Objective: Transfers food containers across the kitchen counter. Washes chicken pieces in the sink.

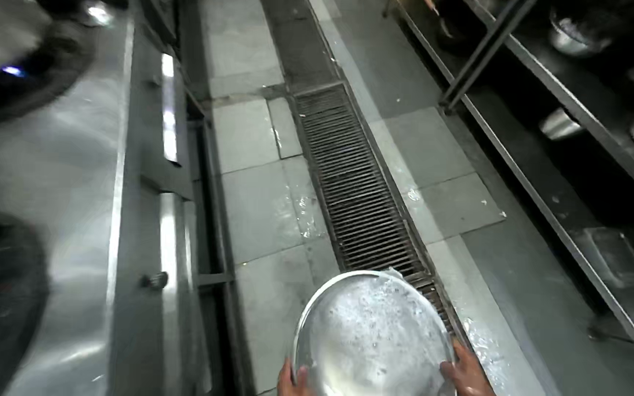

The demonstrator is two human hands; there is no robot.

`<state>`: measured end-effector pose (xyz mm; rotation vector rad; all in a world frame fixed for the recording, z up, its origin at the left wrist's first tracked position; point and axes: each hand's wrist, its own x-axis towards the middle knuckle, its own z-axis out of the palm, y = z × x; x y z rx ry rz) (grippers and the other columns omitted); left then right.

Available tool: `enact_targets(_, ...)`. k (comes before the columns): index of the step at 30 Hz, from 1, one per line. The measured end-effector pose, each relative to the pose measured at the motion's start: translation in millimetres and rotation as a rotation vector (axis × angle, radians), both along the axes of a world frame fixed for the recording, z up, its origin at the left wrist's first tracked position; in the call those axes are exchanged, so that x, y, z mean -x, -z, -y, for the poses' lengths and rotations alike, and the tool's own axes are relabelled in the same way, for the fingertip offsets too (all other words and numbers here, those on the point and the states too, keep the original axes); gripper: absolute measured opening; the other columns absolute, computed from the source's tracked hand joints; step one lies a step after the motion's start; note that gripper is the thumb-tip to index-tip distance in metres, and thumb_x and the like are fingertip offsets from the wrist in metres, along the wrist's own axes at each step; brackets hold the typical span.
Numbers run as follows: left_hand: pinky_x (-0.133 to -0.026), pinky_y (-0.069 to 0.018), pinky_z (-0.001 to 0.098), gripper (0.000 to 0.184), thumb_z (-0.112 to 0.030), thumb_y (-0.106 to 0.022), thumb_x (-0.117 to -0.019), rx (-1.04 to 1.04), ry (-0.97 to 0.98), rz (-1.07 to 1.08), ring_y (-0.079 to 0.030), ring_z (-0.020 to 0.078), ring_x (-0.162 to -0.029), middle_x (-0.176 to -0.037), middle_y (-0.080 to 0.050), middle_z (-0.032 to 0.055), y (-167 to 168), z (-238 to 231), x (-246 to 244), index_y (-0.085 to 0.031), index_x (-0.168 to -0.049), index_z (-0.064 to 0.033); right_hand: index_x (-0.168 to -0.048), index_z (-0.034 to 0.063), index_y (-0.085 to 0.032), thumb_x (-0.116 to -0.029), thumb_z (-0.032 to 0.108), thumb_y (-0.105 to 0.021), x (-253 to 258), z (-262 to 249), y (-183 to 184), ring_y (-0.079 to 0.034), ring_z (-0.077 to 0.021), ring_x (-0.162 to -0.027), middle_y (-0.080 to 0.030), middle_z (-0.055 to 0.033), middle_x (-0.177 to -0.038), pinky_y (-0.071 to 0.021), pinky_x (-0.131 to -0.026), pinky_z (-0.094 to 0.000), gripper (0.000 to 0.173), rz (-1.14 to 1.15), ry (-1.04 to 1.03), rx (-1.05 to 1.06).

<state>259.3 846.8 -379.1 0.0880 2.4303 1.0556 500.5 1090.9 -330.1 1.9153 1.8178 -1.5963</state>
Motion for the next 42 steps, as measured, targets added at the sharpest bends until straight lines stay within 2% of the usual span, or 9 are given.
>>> enact_targets(5, -0.114, -0.0422, 0.0504, 0.044, -0.006, -0.057, -0.1009, 0.204, 0.242, 0.177, -0.056, 0.0398, -0.131, -0.139, -0.057, 0.0294, 89.8, -125.9, 6.4, -0.052, -0.142, 0.0082, -0.129, -0.0028, -0.058, -0.0726, -0.009, -0.070, -55.0, -43.7, 115.1, -0.069, -0.0264, -0.098, -0.068, -0.0197, -0.113, -0.0588, -0.082, -0.0469, 0.058, 0.061, 0.264, 0.092)
enact_targets(9, -0.115, -0.0419, 0.0479, 0.044, -0.009, -0.057, -0.1022, 0.322, 0.366, 0.198, -0.056, 0.0371, -0.132, -0.141, -0.057, 0.0272, 135.3, -166.2, 7.2, -0.052, -0.144, 0.0063, -0.128, -0.0021, -0.058, -0.0748, -0.011, -0.069, -64.6, -52.3, 160.9, -0.068, -0.0272, -0.098, -0.066, -0.0198, -0.114, -0.0581, -0.081, -0.0468, 0.056, 0.106, 0.381, 0.176)
enact_targets(13, -0.112, -0.0446, 0.0478, 0.043, -0.009, -0.056, -0.1026, 0.421, 0.438, 0.218, -0.059, 0.0361, -0.127, -0.136, -0.061, 0.0255, 150.1, -188.6, 9.6, -0.053, -0.143, 0.0055, -0.129, -0.0007, -0.057, -0.0766, -0.010, -0.068, -73.4, -56.1, 190.1, -0.069, -0.0255, -0.094, -0.067, -0.0183, -0.112, -0.0592, -0.077, -0.0451, 0.054, 0.095, 0.442, 0.226)
enact_targets(18, -0.109, -0.0465, 0.0494, 0.040, -0.009, -0.055, -0.1025, 0.517, 0.474, 0.276, -0.060, 0.0362, -0.126, -0.134, -0.061, 0.0252, 143.9, -205.5, 9.3, -0.056, -0.141, 0.0015, -0.126, -0.0003, -0.058, -0.0729, -0.012, -0.068, -79.9, -63.3, 192.7, -0.068, -0.0251, -0.089, -0.067, -0.0178, -0.108, -0.0579, -0.073, -0.0439, 0.055, 0.118, 0.441, 0.277)
enact_targets(22, -0.106, -0.0484, 0.0506, 0.040, -0.010, -0.054, -0.1028, 0.574, 0.483, 0.304, -0.062, 0.0356, -0.123, -0.132, -0.063, 0.0241, 141.2, -206.9, 8.0, -0.056, -0.142, -0.0012, -0.122, -0.0001, -0.058, -0.0746, -0.010, -0.068, -80.5, -68.8, 187.4, -0.068, -0.0245, -0.084, -0.067, -0.0170, -0.103, -0.0579, -0.069, -0.0430, 0.049, 0.113, 0.437, 0.301)
enact_targets(27, -0.104, -0.0496, 0.0536, 0.045, -0.010, -0.053, -0.1025, 0.575, 0.511, 0.314, -0.063, 0.0374, -0.121, -0.130, -0.064, 0.0239, 136.6, -205.6, 6.9, -0.052, -0.147, -0.0035, -0.125, -0.0009, -0.058, -0.0774, -0.007, -0.070, -82.1, -79.9, 179.8, -0.069, -0.0264, -0.089, -0.067, -0.0181, -0.106, -0.0586, -0.074, -0.0458, 0.049, 0.121, 0.392, 0.320)
enact_targets(30, -0.108, -0.0469, 0.0529, 0.054, -0.008, -0.052, -0.1016, 0.588, 0.534, 0.334, -0.060, 0.0373, -0.127, -0.138, -0.060, 0.0233, 131.8, -207.9, 7.4, -0.043, -0.155, -0.0067, -0.125, 0.0001, -0.058, -0.0763, -0.005, -0.071, -80.9, -89.0, 176.0, -0.068, -0.0263, -0.086, -0.067, -0.0175, -0.105, -0.0574, -0.071, -0.0458, 0.050, 0.149, 0.351, 0.341)
enact_targets(35, -0.107, -0.0481, 0.0524, 0.055, -0.010, -0.051, -0.1022, 0.640, 0.579, 0.358, -0.061, 0.0358, -0.126, -0.136, -0.062, 0.0210, 125.9, -213.1, 12.2, -0.041, -0.156, -0.0101, -0.125, 0.0001, -0.058, -0.0804, -0.003, -0.070, -78.2, -98.8, 171.8, -0.067, -0.0261, -0.089, -0.066, -0.0176, -0.107, -0.0566, -0.075, -0.0457, 0.046, 0.182, 0.287, 0.376)
enact_targets(42, -0.107, -0.0481, 0.0516, 0.053, -0.010, -0.049, -0.1024, 0.679, 0.669, 0.410, -0.061, 0.0336, -0.127, -0.138, -0.062, 0.0192, 110.8, -231.7, 20.5, -0.044, -0.155, -0.0101, -0.125, 0.0006, -0.060, -0.0814, -0.001, -0.070, -77.0, -110.4, 159.7, -0.066, -0.0261, -0.085, -0.067, -0.0175, -0.104, -0.0559, -0.072, -0.0456, 0.045, 0.201, 0.281, 0.402)
